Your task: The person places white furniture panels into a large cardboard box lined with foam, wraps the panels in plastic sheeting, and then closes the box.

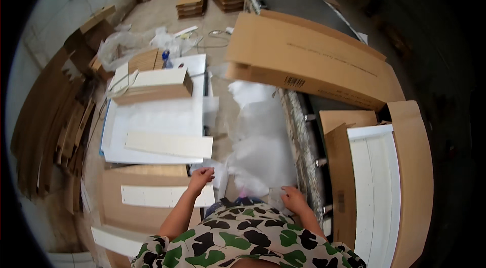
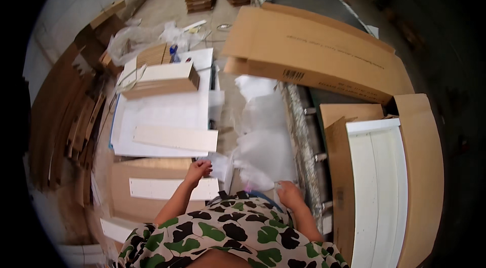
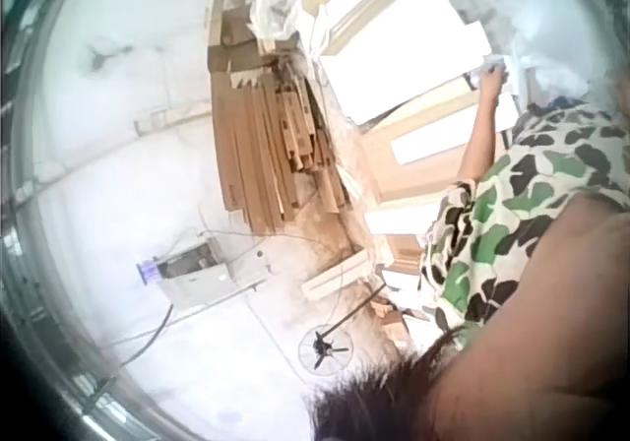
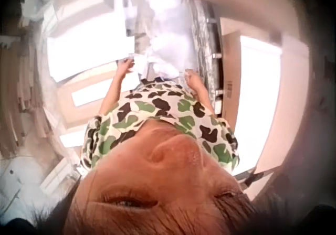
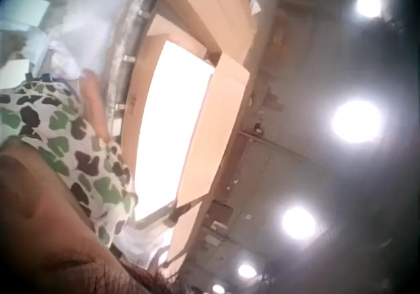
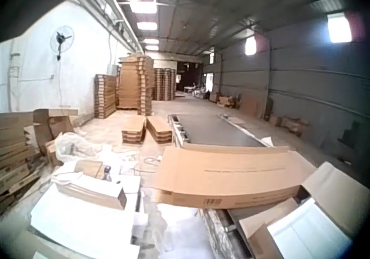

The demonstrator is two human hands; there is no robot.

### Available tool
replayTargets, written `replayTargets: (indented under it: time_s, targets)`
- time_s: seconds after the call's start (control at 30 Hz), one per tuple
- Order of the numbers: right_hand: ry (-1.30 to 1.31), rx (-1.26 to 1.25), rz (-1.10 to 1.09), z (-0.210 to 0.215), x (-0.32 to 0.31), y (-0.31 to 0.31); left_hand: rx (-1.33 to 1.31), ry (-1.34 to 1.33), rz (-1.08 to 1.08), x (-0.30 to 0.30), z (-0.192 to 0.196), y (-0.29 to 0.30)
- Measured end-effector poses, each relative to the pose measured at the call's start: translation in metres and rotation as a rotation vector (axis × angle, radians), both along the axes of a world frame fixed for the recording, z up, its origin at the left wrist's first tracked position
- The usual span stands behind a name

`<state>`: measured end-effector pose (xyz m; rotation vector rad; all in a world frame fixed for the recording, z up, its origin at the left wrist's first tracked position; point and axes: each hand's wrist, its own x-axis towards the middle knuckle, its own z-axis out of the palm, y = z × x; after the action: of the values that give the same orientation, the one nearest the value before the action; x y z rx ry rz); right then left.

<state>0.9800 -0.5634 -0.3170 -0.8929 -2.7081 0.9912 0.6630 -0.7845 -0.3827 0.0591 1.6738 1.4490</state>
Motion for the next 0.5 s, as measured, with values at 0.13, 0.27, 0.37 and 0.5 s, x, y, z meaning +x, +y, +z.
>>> replayTargets:
  time_s: [0.13, 0.27, 0.37, 0.5]
  targets:
    - [0.023, -0.229, -0.121, 0.026, -0.040, 0.045, 0.191, 0.058, 0.096, -0.078, 0.079, 0.128]
    - [0.299, -0.342, -0.307, 0.055, -0.098, 0.092, 0.245, 0.473, 0.091, -0.196, 0.121, 0.216]
    - [0.418, -0.327, -0.509, 0.073, -0.134, 0.129, 0.235, 0.884, -0.025, -0.279, 0.160, 0.315]
    - [0.615, -0.326, -0.814, 0.051, -0.161, 0.175, 0.355, 1.292, -0.358, -0.318, 0.201, 0.502]
